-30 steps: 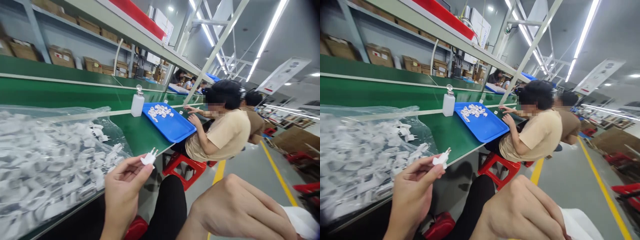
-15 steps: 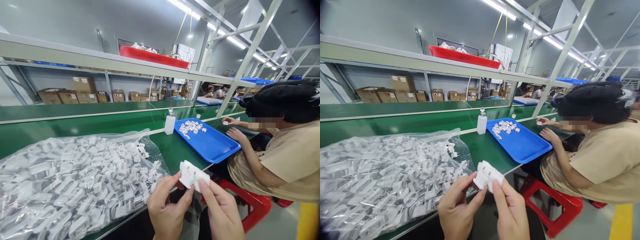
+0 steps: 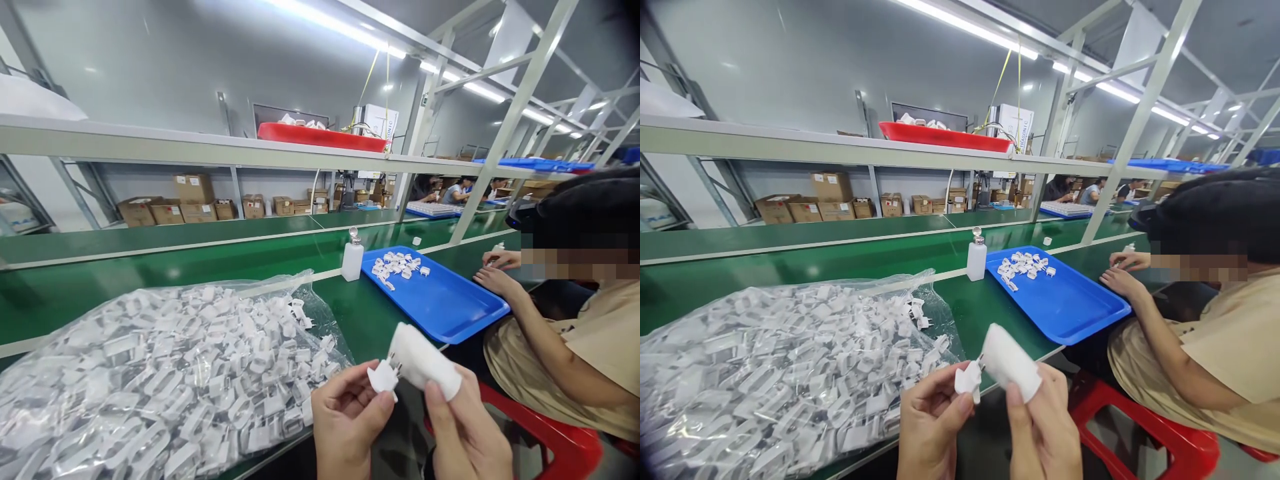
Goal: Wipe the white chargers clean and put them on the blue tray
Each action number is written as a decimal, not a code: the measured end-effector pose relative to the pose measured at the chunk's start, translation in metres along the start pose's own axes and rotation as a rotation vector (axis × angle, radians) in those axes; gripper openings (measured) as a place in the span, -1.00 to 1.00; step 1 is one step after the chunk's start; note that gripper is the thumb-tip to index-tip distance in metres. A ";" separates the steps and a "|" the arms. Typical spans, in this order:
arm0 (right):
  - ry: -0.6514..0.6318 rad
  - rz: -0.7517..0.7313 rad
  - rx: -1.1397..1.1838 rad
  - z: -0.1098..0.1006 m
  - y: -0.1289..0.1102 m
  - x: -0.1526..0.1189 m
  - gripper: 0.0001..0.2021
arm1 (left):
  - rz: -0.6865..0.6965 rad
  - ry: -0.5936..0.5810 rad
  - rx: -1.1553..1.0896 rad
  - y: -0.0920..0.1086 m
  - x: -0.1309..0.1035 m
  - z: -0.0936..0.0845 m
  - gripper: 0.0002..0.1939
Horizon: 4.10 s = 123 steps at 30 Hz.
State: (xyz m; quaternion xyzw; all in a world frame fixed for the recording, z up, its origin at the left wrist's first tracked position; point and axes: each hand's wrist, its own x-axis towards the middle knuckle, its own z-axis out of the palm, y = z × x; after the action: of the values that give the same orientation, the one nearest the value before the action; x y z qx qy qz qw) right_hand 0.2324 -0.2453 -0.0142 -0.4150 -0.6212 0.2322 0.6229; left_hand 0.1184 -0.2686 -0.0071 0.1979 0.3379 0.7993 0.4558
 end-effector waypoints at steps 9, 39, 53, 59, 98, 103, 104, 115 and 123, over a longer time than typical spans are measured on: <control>-0.182 0.193 0.386 0.014 -0.009 -0.014 -0.73 | -0.121 -0.094 -0.123 0.003 -0.004 0.000 -0.66; -0.083 -0.280 -0.110 0.024 0.006 -0.010 -0.84 | -0.491 -0.037 -0.319 -0.007 0.009 -0.013 -0.63; -0.317 -0.428 -0.009 0.013 -0.001 -0.003 -0.68 | -0.387 -0.098 -0.277 0.002 0.001 -0.006 -0.63; -0.488 -0.552 0.009 0.006 0.004 -0.003 -0.42 | -0.310 -0.061 -0.238 0.000 0.001 -0.007 -0.65; -0.155 -0.040 0.079 0.009 -0.020 -0.012 -0.76 | -0.365 -0.131 -0.237 -0.005 -0.005 0.000 -0.74; -0.180 -0.083 0.083 0.023 -0.031 -0.025 -0.76 | -0.311 -0.101 -0.226 -0.003 -0.002 -0.002 -0.78; -0.152 -0.058 0.075 0.025 -0.033 -0.027 -0.77 | -0.293 -0.114 -0.212 -0.003 -0.001 -0.004 -0.80; -0.250 0.581 0.542 0.012 -0.010 -0.017 -0.64 | 0.387 -0.025 0.569 -0.004 0.001 -0.019 -0.65; -0.071 0.233 0.144 0.019 -0.028 -0.025 -0.73 | 0.548 0.208 0.651 0.004 -0.010 -0.002 -0.69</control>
State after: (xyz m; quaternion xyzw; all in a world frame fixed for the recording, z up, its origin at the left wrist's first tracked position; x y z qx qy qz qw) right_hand 0.2044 -0.2765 -0.0088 -0.4301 -0.5721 0.3612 0.5977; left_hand 0.1194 -0.2795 -0.0057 0.3322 0.5513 0.7582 0.1043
